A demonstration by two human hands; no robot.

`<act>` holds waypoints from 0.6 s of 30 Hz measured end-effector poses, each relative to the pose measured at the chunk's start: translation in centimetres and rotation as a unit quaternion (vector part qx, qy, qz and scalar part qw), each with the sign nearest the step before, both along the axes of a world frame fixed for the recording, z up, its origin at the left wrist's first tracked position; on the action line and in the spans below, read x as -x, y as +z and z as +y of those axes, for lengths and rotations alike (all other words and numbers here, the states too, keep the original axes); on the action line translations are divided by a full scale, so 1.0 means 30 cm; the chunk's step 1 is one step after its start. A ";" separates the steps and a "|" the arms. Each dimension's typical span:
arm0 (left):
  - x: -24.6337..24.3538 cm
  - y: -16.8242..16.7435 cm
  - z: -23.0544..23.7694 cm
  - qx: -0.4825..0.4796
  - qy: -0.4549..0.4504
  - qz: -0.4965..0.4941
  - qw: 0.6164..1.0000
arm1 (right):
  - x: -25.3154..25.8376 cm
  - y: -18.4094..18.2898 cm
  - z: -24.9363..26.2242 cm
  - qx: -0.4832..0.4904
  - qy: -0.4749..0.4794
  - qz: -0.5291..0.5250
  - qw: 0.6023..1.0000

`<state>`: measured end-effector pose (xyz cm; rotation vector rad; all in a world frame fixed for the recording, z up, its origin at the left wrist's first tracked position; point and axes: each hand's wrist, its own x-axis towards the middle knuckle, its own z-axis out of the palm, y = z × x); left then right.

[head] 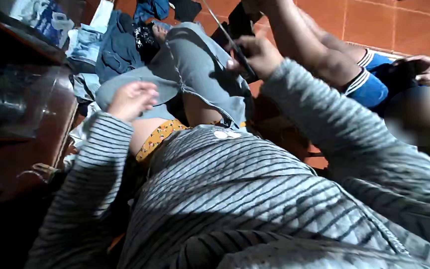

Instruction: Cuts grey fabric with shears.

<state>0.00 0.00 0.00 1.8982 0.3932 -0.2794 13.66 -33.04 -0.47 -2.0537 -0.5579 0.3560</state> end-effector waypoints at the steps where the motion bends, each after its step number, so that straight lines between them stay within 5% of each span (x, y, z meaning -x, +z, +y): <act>1: 0.025 -0.018 -0.079 0.039 -0.026 0.025 0.999 | 0.078 -0.026 -0.050 0.006 -0.009 0.014 1.000; 5: 0.046 -0.077 -0.279 0.186 -0.059 0.101 0.976 | 0.304 -0.079 -0.186 0.021 -0.103 0.016 0.994; 9: -0.031 -0.073 -0.385 0.196 0.004 0.089 0.977 | 0.383 -0.144 -0.221 0.001 -0.213 0.041 0.976; 14: -0.110 -0.083 -0.428 0.274 0.213 0.041 0.937 | 0.360 -0.201 -0.151 -0.033 -0.189 0.012 0.981; 18: -0.107 -0.048 -0.449 0.297 0.285 0.074 0.908 | 0.302 -0.192 -0.101 -0.077 -0.129 -0.069 0.986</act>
